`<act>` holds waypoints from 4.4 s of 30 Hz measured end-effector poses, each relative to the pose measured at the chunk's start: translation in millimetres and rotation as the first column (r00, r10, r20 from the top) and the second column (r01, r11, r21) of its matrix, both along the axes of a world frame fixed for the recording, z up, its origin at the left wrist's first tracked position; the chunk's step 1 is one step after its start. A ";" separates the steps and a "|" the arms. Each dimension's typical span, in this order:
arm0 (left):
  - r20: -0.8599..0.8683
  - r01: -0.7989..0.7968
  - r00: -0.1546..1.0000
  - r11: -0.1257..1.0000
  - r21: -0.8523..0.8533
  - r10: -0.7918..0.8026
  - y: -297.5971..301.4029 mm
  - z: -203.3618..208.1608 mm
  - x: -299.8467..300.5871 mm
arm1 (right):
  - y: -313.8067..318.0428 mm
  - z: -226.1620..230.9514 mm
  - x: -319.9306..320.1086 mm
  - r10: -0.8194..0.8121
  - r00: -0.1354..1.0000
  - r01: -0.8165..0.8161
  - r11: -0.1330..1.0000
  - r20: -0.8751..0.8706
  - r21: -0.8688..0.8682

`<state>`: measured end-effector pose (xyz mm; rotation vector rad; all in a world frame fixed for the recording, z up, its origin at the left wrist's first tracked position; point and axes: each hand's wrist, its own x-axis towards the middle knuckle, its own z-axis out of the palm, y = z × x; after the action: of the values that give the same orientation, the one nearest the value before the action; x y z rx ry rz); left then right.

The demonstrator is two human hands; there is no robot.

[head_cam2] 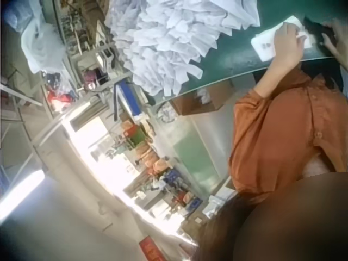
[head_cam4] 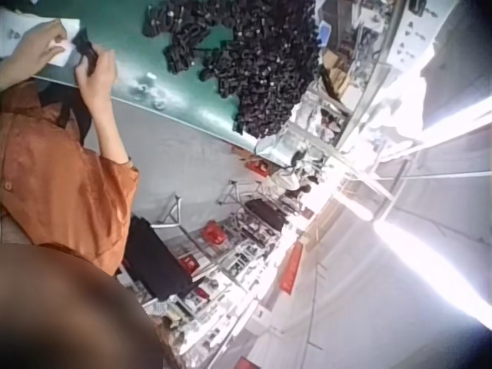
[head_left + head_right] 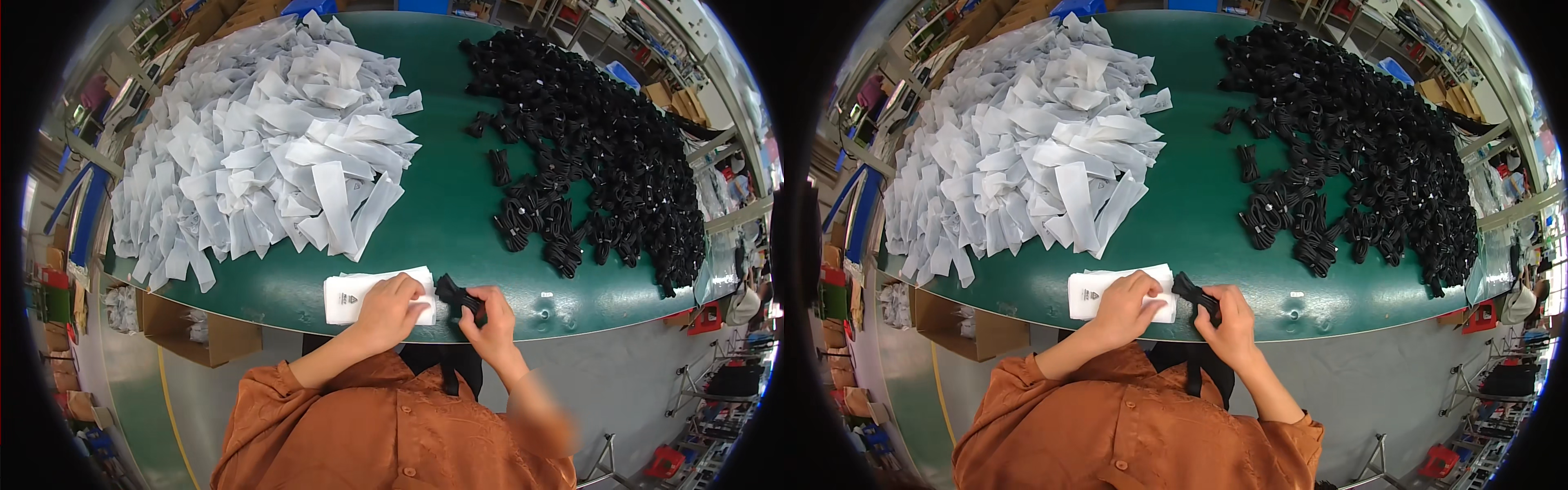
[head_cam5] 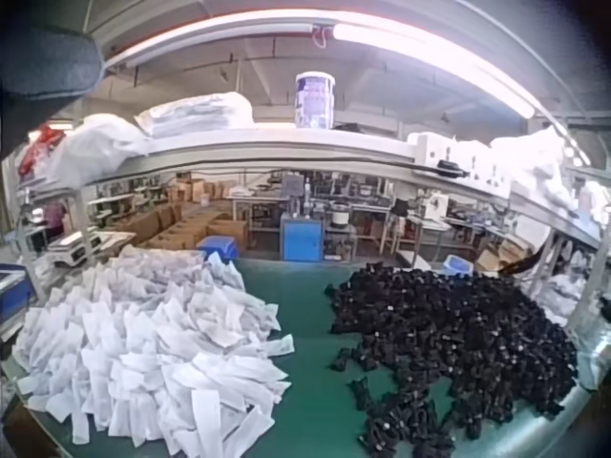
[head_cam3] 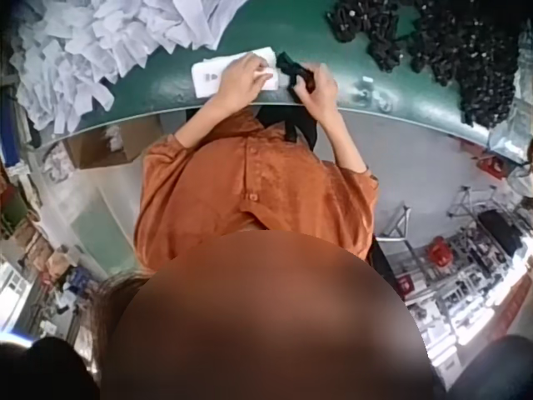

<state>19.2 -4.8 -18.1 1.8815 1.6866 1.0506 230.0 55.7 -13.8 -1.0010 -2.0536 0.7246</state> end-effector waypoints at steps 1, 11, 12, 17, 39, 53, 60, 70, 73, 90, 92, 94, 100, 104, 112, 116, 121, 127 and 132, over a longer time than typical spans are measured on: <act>-0.033 -0.007 0.999 0.998 0.054 0.008 0.7 4.3 2.0 | -3.2 -0.5 2.5 0.000 1.000 0.000 1.000 -0.003 0.009; 0.248 0.043 0.969 0.985 -0.168 0.000 -2.4 5.2 -9.3 | -3.9 5.4 9.3 -0.115 0.949 -0.168 0.605 -0.294 -0.779; 0.309 0.054 0.951 0.984 -0.169 0.001 -2.7 4.8 -10.4 | -3.0 4.3 8.4 -0.093 0.945 -0.207 0.569 -0.312 -0.796; 0.415 0.094 0.910 0.980 -0.173 -0.014 -3.8 2.4 -15.0 | 2.6 5.7 4.1 -0.063 0.938 -0.286 0.411 -0.340 -0.866; 0.135 0.192 0.968 0.971 0.145 -0.212 1.2 18.2 -14.4 | -27.1 30.0 -12.5 0.141 0.987 -0.131 0.984 0.077 -0.118; 0.299 0.196 0.929 0.976 0.099 -0.217 12.8 47.1 -27.6 | -7.1 40.5 -27.4 0.208 0.967 -0.202 0.978 -0.149 0.057; 0.860 -0.180 0.495 0.983 -0.037 0.123 49.8 63.7 -112.2 | 49.2 38.4 -21.6 -0.188 0.978 0.203 0.953 -0.087 0.224; 0.081 0.094 0.991 0.985 0.148 -0.107 5.4 12.2 -37.9 | 57.6 -2.0 -0.7 -0.319 0.864 0.244 0.942 0.390 0.231; -0.049 0.168 0.985 0.976 0.138 -0.163 2.6 -0.1 -12.3 | 44.2 13.5 -7.7 -0.248 0.862 0.156 0.960 0.442 0.233; -0.221 0.069 0.975 0.990 0.122 -0.041 -1.9 -4.9 -3.9 | 53.9 18.4 12.3 -0.031 0.882 -0.023 0.994 0.470 0.108; -0.152 0.039 0.988 0.994 0.099 -0.024 -0.6 -4.5 -4.8 | 46.0 15.5 10.9 -0.049 0.886 -0.014 0.991 0.462 0.134; -0.083 0.012 0.997 0.997 0.074 -0.005 0.1 -2.7 -6.5 | 36.7 13.4 8.8 -0.068 0.889 -0.005 0.987 0.453 0.158; 0.141 0.009 0.990 0.993 -0.115 0.007 0.6 8.2 -9.6 | 4.7 14.0 -8.6 0.023 0.949 -0.052 0.995 0.314 0.085; 0.260 0.004 0.965 0.985 -0.175 0.042 1.6 10.3 -10.6 | -2.2 14.9 -12.9 0.049 0.911 -0.140 0.971 0.409 0.195; 0.140 0.211 0.963 0.966 0.150 -0.232 -1.3 13.7 -13.7 | 1.7 5.2 -4.5 0.222 0.963 -0.269 0.753 -0.153 -0.600; 0.096 0.279 0.948 0.940 0.197 -0.302 -2.0 25.2 -15.1 | -7.7 3.5 -4.9 -0.120 0.916 -0.328 0.322 -0.382 -0.888; 0.068 0.295 0.946 0.930 0.218 -0.316 -1.0 25.1 -14.0 | -21.9 3.2 -11.0 -0.002 0.948 -0.177 0.829 -0.318 -0.531; 0.454 0.236 0.876 0.966 -0.110 -0.162 1.1 28.3 -21.2 | -10.3 13.3 -7.5 0.411 0.907 -0.388 0.900 -0.089 0.198; 0.534 0.309 0.814 0.949 -0.063 -0.229 9.5 40.7 -24.0 | -20.3 9.0 -25.1 0.055 0.885 -0.167 0.964 -0.462 -0.206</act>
<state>-4.8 4.7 22.5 1.4998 1.1118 1.1494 204.9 35.4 -4.8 -0.7520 -1.6460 1.1725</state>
